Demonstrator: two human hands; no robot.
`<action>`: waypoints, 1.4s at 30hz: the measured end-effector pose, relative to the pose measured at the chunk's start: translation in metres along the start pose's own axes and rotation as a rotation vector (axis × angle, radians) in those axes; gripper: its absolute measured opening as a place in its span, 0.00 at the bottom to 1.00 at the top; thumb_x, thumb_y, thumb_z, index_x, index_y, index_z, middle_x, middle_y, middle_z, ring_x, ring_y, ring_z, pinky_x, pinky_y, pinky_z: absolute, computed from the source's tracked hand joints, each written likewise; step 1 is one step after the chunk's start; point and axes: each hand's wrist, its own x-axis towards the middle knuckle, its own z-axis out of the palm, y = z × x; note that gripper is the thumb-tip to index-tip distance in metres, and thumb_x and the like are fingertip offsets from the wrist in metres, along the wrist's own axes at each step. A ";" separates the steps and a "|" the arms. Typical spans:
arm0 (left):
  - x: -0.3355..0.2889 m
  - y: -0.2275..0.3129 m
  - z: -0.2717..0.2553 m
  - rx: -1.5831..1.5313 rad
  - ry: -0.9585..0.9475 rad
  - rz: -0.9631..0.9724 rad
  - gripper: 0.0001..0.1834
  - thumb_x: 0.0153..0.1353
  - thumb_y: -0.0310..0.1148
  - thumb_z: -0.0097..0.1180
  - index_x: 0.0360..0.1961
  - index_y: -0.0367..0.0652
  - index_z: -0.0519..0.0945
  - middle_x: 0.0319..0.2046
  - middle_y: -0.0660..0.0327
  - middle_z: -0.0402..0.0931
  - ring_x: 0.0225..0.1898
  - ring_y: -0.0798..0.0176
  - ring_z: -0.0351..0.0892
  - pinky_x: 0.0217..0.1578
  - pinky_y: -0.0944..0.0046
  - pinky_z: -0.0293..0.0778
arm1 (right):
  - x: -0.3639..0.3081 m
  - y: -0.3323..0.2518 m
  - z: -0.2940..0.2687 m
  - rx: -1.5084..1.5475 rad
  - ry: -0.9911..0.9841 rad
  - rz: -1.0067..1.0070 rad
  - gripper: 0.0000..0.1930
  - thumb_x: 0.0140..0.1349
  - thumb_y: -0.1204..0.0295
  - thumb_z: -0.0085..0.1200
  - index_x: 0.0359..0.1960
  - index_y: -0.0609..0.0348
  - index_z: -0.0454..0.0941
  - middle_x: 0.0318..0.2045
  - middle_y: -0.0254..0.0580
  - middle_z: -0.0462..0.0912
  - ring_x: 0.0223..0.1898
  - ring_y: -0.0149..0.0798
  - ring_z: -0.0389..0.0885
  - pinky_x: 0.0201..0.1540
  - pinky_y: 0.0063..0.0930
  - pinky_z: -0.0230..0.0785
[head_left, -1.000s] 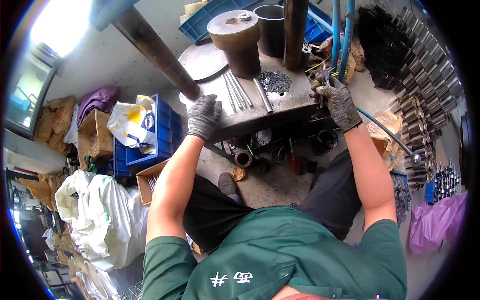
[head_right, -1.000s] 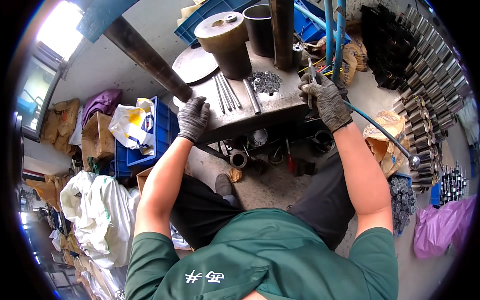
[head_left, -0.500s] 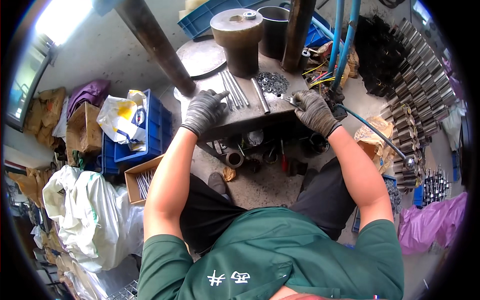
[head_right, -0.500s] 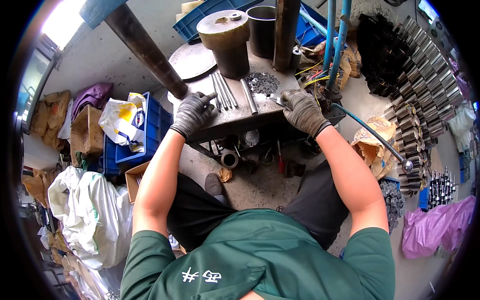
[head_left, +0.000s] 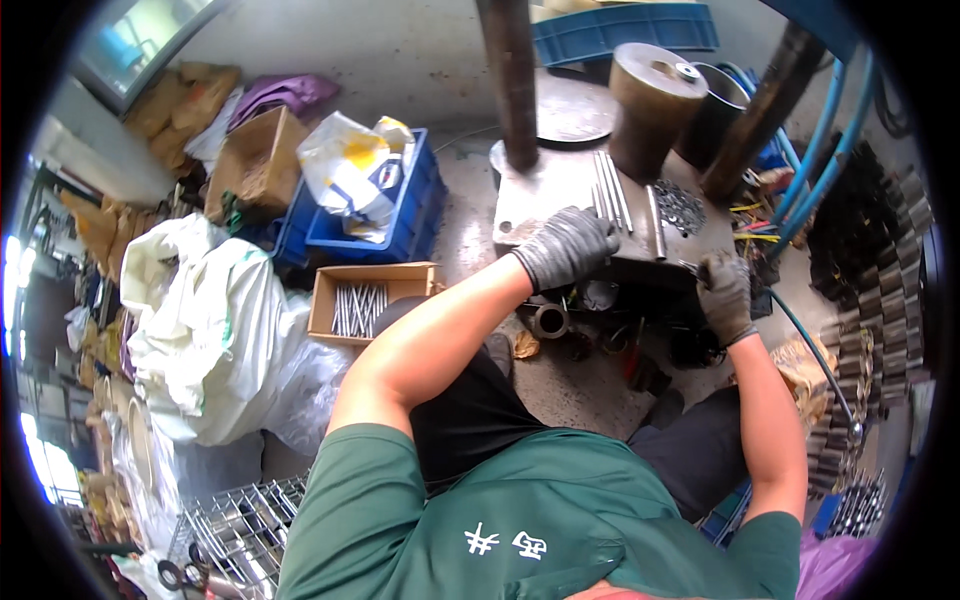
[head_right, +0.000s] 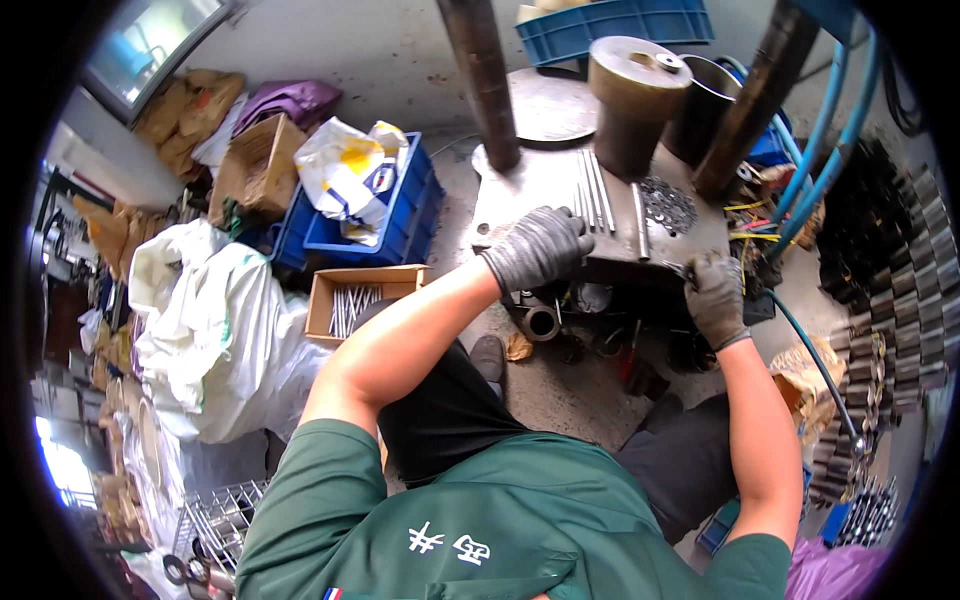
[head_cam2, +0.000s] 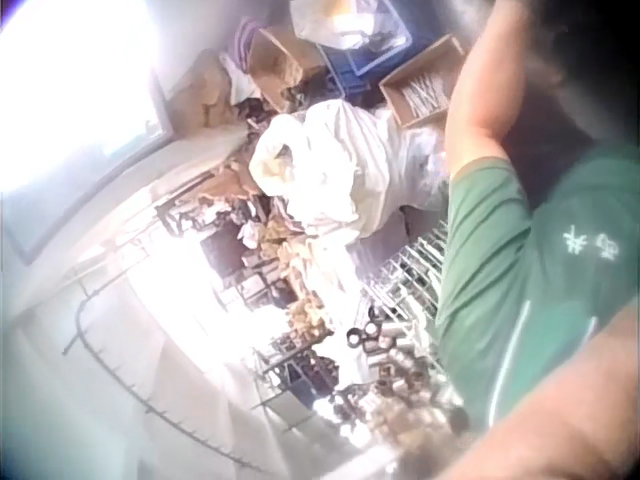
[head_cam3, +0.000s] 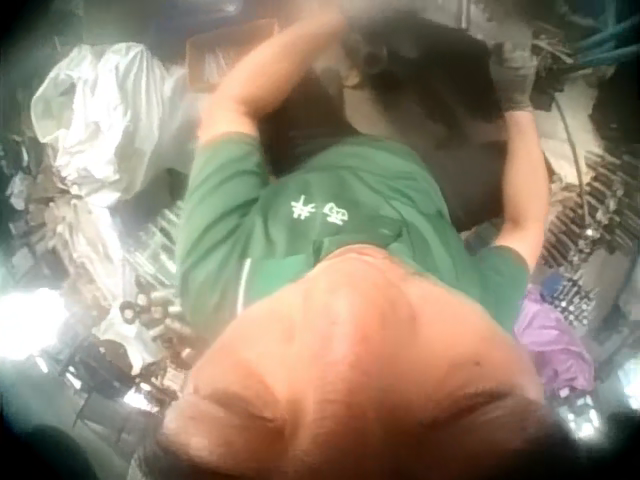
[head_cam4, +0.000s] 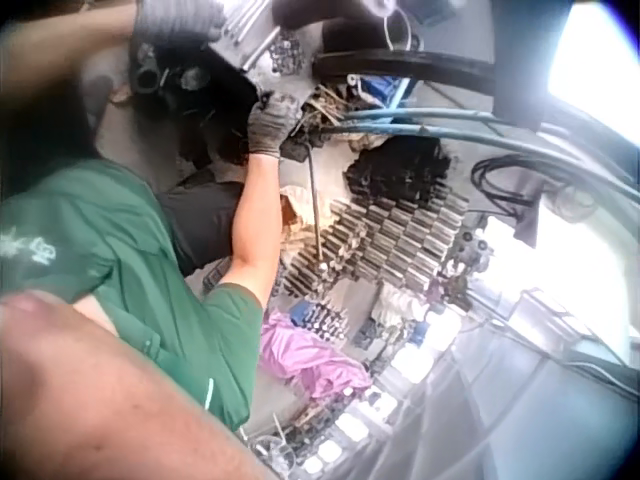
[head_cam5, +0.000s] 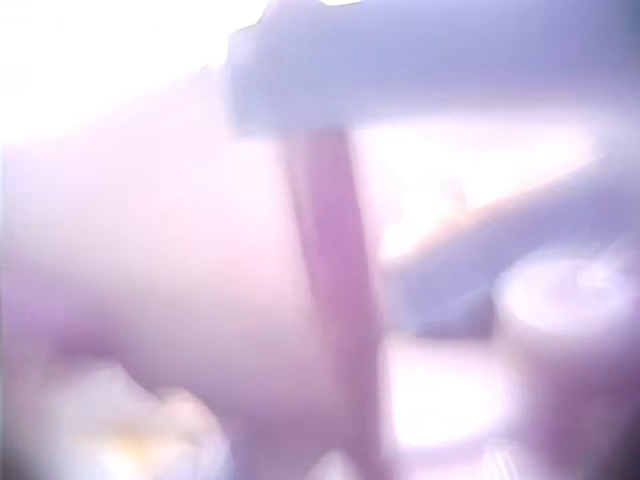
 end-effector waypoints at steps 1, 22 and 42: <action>0.002 0.001 -0.014 -0.032 0.092 0.010 0.09 0.60 0.37 0.61 0.36 0.43 0.82 0.31 0.53 0.79 0.38 0.47 0.83 0.40 0.48 0.79 | -0.002 0.003 -0.002 -0.014 0.007 0.000 0.11 0.49 0.75 0.61 0.35 0.57 0.75 0.37 0.51 0.78 0.44 0.58 0.76 0.50 0.50 0.67; 0.041 0.025 -0.016 -1.514 0.288 -0.719 0.09 0.74 0.29 0.54 0.50 0.38 0.79 0.30 0.66 0.80 0.29 0.75 0.74 0.33 0.72 0.75 | 0.047 -0.051 -0.036 1.676 0.110 0.669 0.08 0.62 0.78 0.63 0.42 0.58 0.79 0.34 0.36 0.82 0.33 0.31 0.81 0.39 0.25 0.76; 0.082 0.062 0.010 -1.598 0.272 -0.622 0.07 0.69 0.29 0.62 0.44 0.38 0.80 0.36 0.61 0.84 0.37 0.69 0.82 0.43 0.66 0.81 | 0.045 -0.061 -0.037 1.867 0.035 0.902 0.08 0.70 0.73 0.59 0.48 0.57 0.79 0.41 0.40 0.85 0.40 0.36 0.86 0.46 0.29 0.82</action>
